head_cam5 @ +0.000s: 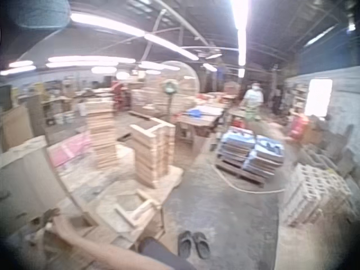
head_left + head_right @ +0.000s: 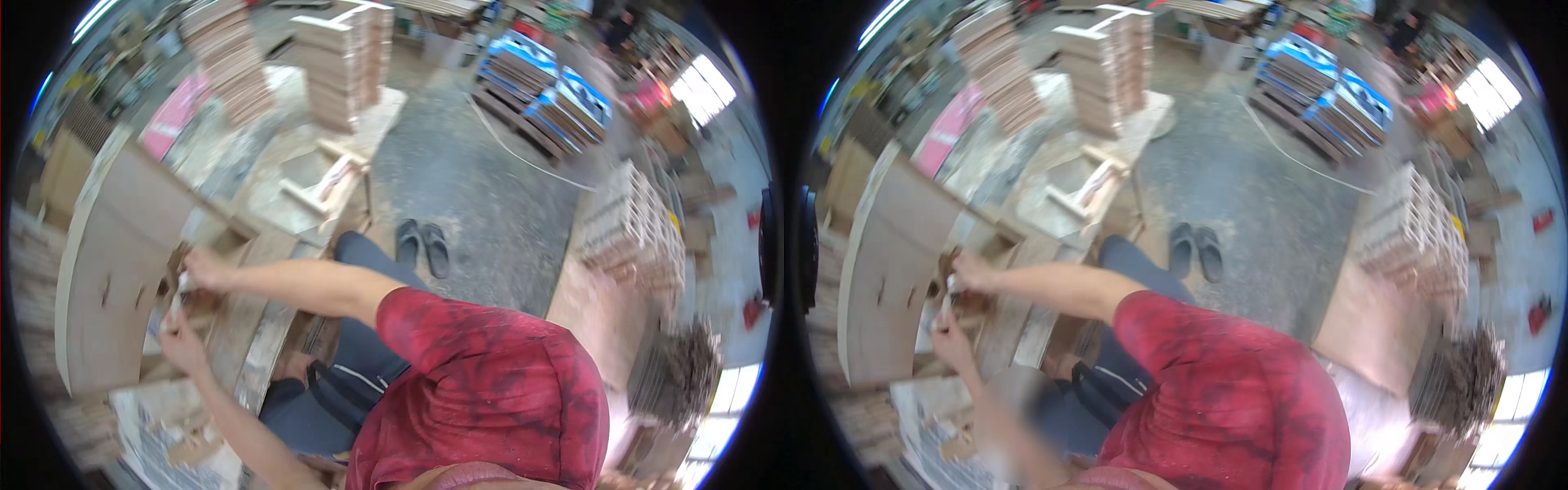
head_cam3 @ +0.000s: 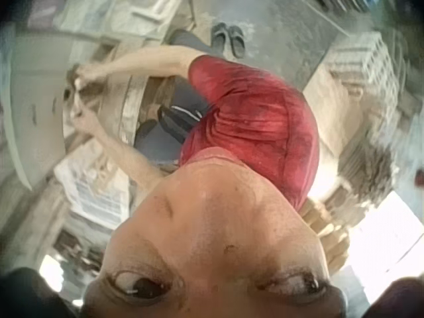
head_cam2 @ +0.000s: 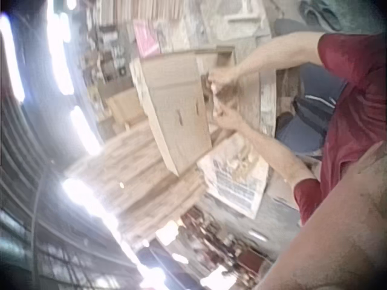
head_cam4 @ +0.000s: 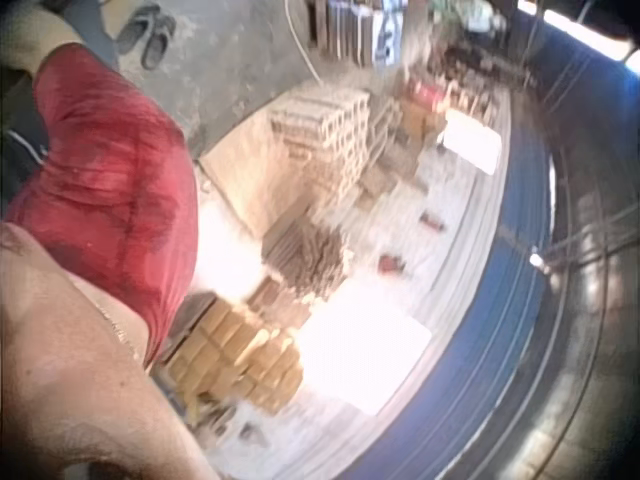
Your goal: The recorder is assembling small wooden cross-shaped stands from interlocking pre-cut wooden pieces in a factory setting.
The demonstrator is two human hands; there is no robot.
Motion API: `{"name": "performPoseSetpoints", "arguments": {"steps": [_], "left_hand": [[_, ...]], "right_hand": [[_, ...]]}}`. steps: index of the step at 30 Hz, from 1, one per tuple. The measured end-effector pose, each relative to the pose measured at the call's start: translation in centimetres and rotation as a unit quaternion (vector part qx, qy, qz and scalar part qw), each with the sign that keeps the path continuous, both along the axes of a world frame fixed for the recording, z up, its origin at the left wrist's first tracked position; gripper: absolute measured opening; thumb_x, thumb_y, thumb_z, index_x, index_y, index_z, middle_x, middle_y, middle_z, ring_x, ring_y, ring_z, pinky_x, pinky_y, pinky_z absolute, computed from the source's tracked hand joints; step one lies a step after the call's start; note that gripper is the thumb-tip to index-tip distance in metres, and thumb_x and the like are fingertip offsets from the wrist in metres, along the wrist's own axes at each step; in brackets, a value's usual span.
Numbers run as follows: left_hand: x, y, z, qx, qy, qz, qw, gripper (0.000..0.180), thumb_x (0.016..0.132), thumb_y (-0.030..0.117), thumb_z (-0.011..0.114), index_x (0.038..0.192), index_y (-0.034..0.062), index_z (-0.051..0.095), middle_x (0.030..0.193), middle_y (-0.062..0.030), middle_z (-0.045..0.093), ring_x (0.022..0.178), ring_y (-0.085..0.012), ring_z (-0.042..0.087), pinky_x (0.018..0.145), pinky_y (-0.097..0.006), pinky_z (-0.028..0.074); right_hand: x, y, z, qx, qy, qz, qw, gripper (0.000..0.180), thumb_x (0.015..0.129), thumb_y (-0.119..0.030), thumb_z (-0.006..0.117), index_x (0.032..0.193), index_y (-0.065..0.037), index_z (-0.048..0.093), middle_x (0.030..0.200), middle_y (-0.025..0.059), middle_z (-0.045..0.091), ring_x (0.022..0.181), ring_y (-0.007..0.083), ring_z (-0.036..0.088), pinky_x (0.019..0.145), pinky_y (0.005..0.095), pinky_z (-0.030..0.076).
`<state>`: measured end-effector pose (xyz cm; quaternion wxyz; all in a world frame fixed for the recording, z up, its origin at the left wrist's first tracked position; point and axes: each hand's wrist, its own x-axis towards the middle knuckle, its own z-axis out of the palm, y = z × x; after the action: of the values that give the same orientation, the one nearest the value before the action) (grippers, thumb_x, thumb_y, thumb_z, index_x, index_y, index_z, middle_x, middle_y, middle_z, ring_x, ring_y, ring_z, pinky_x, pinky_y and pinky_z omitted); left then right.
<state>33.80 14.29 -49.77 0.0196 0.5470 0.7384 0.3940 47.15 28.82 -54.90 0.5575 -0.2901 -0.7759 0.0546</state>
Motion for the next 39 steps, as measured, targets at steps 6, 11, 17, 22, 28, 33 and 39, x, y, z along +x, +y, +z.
{"name": "performPoseSetpoints", "arguments": {"steps": [6, 11, 17, 22, 28, 33, 39], "left_hand": [[-1.1, -0.3, -0.6, 0.007, -0.026, -0.032, 0.999, 0.038, 0.097, 0.029, 0.071, 0.112, -0.0062, 0.069, 0.094, -0.0165, 0.075, 0.087, -0.0259, 0.071, 0.080, -0.040, 0.053], [-0.2, 1.6, -1.2, 0.011, 0.019, -0.055, 0.998, 0.036, 0.097, 0.027, 0.070, 0.113, -0.0049, 0.069, 0.095, -0.0157, 0.076, 0.086, -0.0255, 0.071, 0.080, -0.038, 0.053], [-2.9, -0.2, -1.8, 0.001, -0.028, -0.022, 0.999, 0.036, 0.098, 0.028, 0.070, 0.115, -0.0044, 0.069, 0.096, -0.0160, 0.076, 0.088, -0.0256, 0.072, 0.080, -0.038, 0.054], [-1.8, 1.1, -1.8, 0.018, -0.050, -0.066, 0.996, 0.038, 0.099, 0.029, 0.069, 0.116, -0.0045, 0.069, 0.096, -0.0164, 0.076, 0.088, -0.0257, 0.072, 0.080, -0.038, 0.054], [-2.7, -0.2, -0.5, -0.026, 0.054, -0.031, 0.998, 0.040, 0.095, 0.032, 0.073, 0.108, -0.0053, 0.072, 0.094, -0.0195, 0.075, 0.087, -0.0319, 0.072, 0.079, -0.043, 0.053], [-0.9, -1.5, -0.9, -0.035, -0.038, 0.016, 0.999, 0.036, 0.093, 0.038, 0.073, 0.105, 0.0037, 0.077, 0.095, -0.0137, 0.078, 0.086, -0.0249, 0.073, 0.078, -0.041, 0.055], [3.0, -4.7, 1.7, 0.001, -0.063, -0.060, 0.996, 0.033, 0.090, 0.030, 0.077, 0.104, -0.0001, 0.074, 0.072, -0.0114, 0.069, 0.062, -0.0155, 0.060, 0.060, -0.035, 0.048]], "right_hand": [[0.0, -2.9, 2.2, -0.543, 0.265, 0.230, 0.763, 0.040, 0.106, -0.025, 0.043, 0.090, 0.006, 0.062, 0.063, 0.0152, 0.063, 0.042, 0.0233, 0.059, 0.039, 0.0373, 0.045], [2.9, -2.4, 1.2, -0.368, 0.169, 0.052, 0.913, 0.039, 0.106, -0.032, 0.047, 0.096, 0.004, 0.060, 0.084, 0.0225, 0.067, 0.079, 0.0405, 0.067, 0.071, 0.0483, 0.053], [6.2, -10.2, 1.8, -0.268, 0.123, 0.107, 0.949, 0.033, 0.104, -0.031, 0.051, 0.097, 0.000, 0.058, 0.096, 0.0220, 0.060, 0.096, 0.0430, 0.058, 0.087, 0.0505, 0.046], [12.4, -12.7, 1.6, -0.261, 0.097, 0.105, 0.955, 0.027, 0.102, -0.027, 0.054, 0.098, -0.001, 0.057, 0.096, 0.0200, 0.059, 0.094, 0.0412, 0.056, 0.085, 0.0494, 0.046], [14.2, -15.0, 1.9, -0.262, 0.059, 0.126, 0.955, 0.027, 0.102, -0.028, 0.055, 0.101, -0.001, 0.058, 0.095, 0.0193, 0.059, 0.093, 0.0395, 0.058, 0.085, 0.0477, 0.048], [17.0, -16.8, 2.7, -0.337, -0.015, 0.128, 0.933, 0.029, 0.099, -0.030, 0.062, 0.109, -0.002, 0.066, 0.100, 0.0180, 0.068, 0.093, 0.0339, 0.068, 0.081, 0.0424, 0.055], [21.9, -15.6, 4.5, -0.385, -0.086, 0.171, 0.903, 0.014, 0.097, -0.009, 0.063, 0.106, 0.000, 0.068, 0.090, 0.0182, 0.071, 0.084, 0.0297, 0.070, 0.076, 0.0366, 0.054]]}}
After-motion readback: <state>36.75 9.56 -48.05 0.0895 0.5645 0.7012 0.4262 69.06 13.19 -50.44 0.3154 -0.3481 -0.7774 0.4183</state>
